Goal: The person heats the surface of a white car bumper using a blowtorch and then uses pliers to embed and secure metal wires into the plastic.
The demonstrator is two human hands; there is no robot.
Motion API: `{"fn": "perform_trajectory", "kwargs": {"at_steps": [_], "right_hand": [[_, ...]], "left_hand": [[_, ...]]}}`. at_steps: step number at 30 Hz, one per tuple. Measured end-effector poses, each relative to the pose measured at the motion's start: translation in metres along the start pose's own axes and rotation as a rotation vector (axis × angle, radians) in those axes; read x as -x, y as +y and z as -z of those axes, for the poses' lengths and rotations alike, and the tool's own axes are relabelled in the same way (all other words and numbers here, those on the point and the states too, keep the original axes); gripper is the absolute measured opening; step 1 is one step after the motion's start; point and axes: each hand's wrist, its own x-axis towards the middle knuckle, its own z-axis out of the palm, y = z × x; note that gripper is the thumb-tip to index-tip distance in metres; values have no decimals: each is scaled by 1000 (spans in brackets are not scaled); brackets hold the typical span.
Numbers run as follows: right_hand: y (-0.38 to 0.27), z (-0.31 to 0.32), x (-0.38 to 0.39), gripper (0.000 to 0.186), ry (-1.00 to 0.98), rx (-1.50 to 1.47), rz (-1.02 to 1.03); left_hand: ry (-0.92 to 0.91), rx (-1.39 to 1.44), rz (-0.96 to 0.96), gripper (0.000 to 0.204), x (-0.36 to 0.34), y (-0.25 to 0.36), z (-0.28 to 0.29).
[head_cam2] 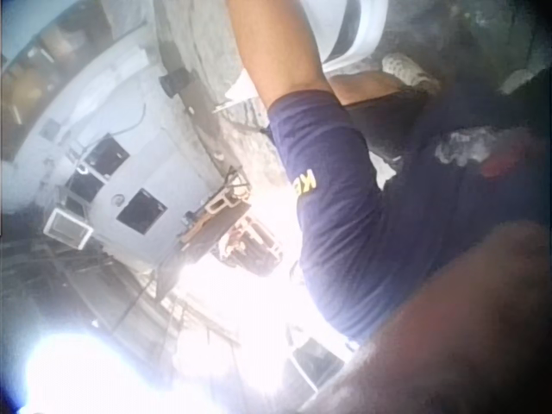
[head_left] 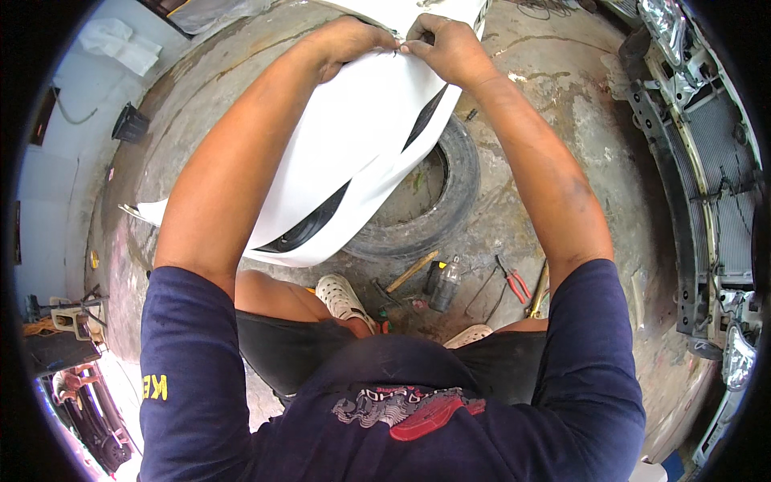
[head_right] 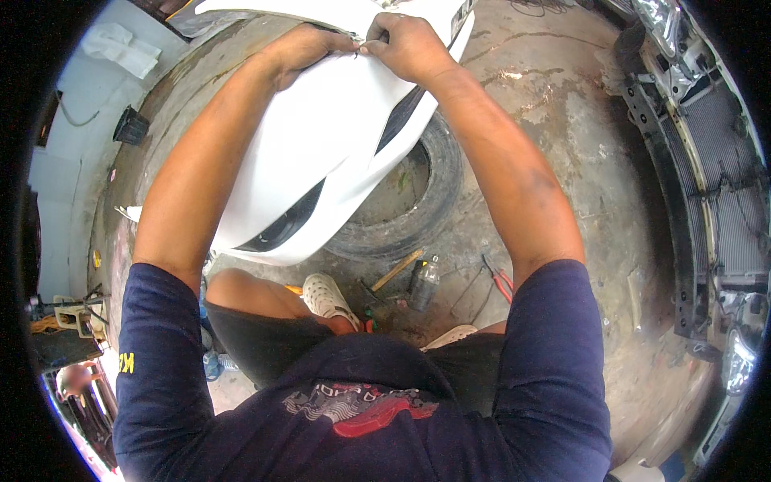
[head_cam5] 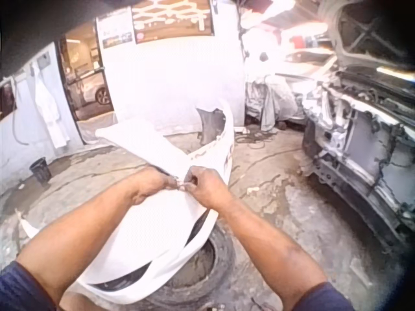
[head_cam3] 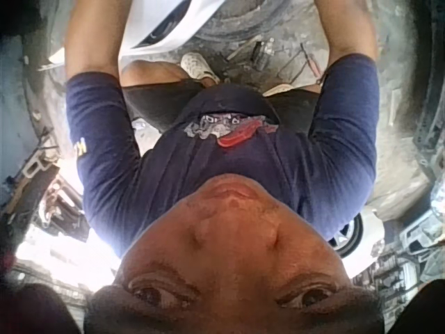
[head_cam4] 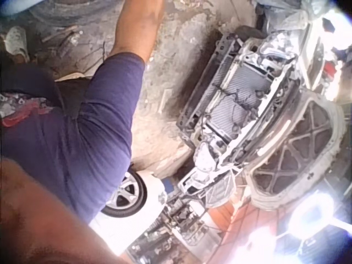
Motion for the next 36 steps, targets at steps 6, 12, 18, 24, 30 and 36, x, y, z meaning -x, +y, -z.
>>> {"fn": "perform_trajectory", "kwargs": {"at_steps": [6, 12, 18, 24, 30, 36], "right_hand": [[1, -1, 3, 29, 30, 5, 75], [-2, 1, -7, 24, -29, 69, 73], [18, -6, 9, 32, 83, -197, -21], [43, 12, 93, 39, 53, -385, -268], [84, 50, 180, 41, -95, -168, -363], [140, 99, 269, 41, -68, -38, -491]], "left_hand": [[124, -188, -93, 38, 4, -2, -10], [69, -84, -75, 38, -12, -10, -4], [66, -111, -40, 45, -5, -6, -5], [142, -311, -74, 48, -11, -4, -17], [44, -431, -112, 61, -18, -20, -1], [40, -377, -69, 47, -17, -10, -9]]}}
